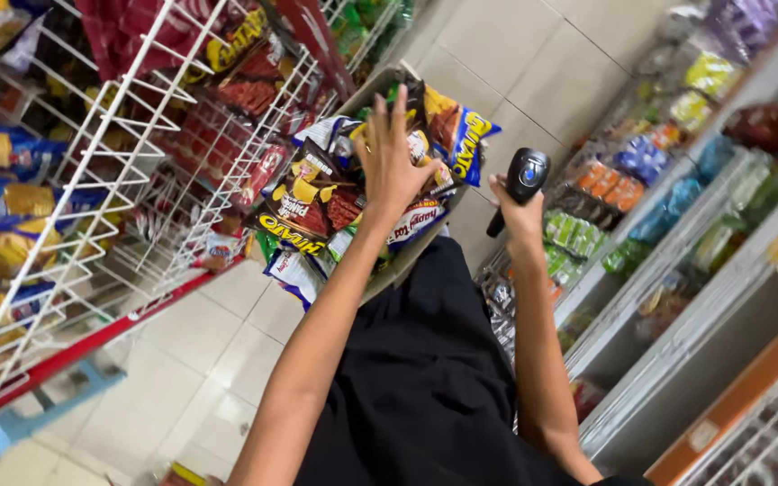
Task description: The person scans barcodes on snack bags with a handheld scanner and places the bags onto retail shelves in a supermarket aisle.
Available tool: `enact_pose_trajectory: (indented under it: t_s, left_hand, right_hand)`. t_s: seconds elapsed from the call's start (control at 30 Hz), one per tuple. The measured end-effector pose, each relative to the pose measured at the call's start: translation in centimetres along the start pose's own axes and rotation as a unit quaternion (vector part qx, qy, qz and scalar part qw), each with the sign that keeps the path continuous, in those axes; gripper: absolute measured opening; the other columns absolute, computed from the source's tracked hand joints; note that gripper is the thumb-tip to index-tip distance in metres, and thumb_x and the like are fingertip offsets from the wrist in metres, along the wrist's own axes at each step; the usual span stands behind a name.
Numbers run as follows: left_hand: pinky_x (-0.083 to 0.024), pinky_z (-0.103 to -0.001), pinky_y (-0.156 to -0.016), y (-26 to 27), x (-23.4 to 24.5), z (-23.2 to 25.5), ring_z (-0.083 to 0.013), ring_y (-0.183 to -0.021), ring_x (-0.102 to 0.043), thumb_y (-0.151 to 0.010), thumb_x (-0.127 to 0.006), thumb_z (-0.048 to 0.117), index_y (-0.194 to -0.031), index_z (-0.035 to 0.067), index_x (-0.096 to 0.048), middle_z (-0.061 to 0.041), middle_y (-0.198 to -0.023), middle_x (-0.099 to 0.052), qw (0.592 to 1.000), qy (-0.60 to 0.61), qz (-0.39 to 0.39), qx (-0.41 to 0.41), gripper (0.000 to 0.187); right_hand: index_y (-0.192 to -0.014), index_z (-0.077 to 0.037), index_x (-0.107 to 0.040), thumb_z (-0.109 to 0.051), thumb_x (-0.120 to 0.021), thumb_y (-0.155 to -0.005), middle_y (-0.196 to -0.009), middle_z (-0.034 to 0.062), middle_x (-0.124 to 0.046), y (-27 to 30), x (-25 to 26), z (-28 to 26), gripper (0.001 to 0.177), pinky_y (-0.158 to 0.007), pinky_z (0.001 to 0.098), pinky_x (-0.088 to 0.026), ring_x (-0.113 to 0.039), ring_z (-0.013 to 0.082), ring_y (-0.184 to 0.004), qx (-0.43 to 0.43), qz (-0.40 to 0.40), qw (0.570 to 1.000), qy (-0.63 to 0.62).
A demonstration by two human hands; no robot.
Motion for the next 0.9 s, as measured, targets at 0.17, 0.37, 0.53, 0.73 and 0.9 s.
enact_pose_trajectory:
  t_s: [0.17,0.37,0.53,0.73,0.9]
  left_hand:
    - [-0.031,-0.059,-0.117,5.2,-5.5,-0.5,-0.0364,-0.14,-0.042,-0.086,-0.078,0.028,-0.165,0.022,-0.025,-0.018,-0.15,-0.045,0.985,-0.086,-0.14,-0.048,0.095]
    - [-0.034,-0.056,-0.107,11.0,-3.0,-2.3,-0.0364,-0.126,-0.048,-0.092,-0.073,0.036,-0.155,0.027,-0.04,-0.018,-0.136,-0.049,0.99,-0.067,-0.114,0.04,0.072]
    - [-0.031,-0.055,-0.114,12.0,-3.6,-3.5,-0.0373,-0.13,-0.045,-0.095,-0.07,0.036,-0.157,0.03,-0.041,-0.019,-0.143,-0.046,0.984,-0.046,-0.125,0.114,0.069]
    - [-0.021,-0.059,-0.125,9.9,-1.9,-2.0,-0.0357,-0.153,-0.032,-0.088,-0.078,0.031,-0.158,0.025,-0.037,-0.016,-0.161,-0.036,0.976,-0.019,-0.047,0.213,0.081]
    - [-0.013,-0.061,-0.121,7.3,2.7,1.2,-0.038,-0.152,-0.024,-0.072,-0.088,0.036,-0.156,0.02,-0.034,-0.019,-0.164,-0.023,0.961,0.114,0.073,0.241,0.102]
  right_hand:
    - [-0.1,-0.002,-0.07,-0.021,-0.093,-0.078,-0.088,0.0023,-0.07,-7.2,-5.5,0.0,0.036,-0.072,0.0302,-0.056,-0.064,0.0099,-0.077,0.132,-0.029,0.986,0.101]
    - [-0.09,-0.002,-0.071,-0.018,-0.095,-0.075,-0.08,0.0025,-0.071,-9.0,-7.1,-3.9,0.032,-0.068,0.0328,-0.055,-0.062,0.0112,-0.07,0.223,-0.053,0.956,0.182]
    - [-0.099,0.001,-0.068,-0.015,-0.094,-0.082,-0.087,0.0038,-0.067,-8.1,-7.3,-10.2,0.035,-0.072,0.0334,-0.055,-0.062,0.0128,-0.077,0.386,-0.088,0.9,0.181]
    - [-0.103,0.002,-0.067,-0.014,-0.094,-0.093,-0.096,0.0009,-0.068,-8.7,-8.4,-17.0,0.032,-0.075,0.029,-0.054,-0.061,0.0099,-0.084,0.289,-0.209,0.919,0.166]
    - [-0.114,-0.001,-0.067,-0.01,-0.093,-0.087,-0.103,-0.0003,-0.071,-4.9,-9.6,-23.9,0.038,-0.083,0.029,-0.059,-0.066,0.0097,-0.09,0.277,-0.333,0.884,0.173]
Point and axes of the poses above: each hand's wrist, its own y-axis away from the middle knuckle, its own x-axis out of the back of the hand, z = x × y, the point moved 8 cm from there along -y, towards the middle knuckle
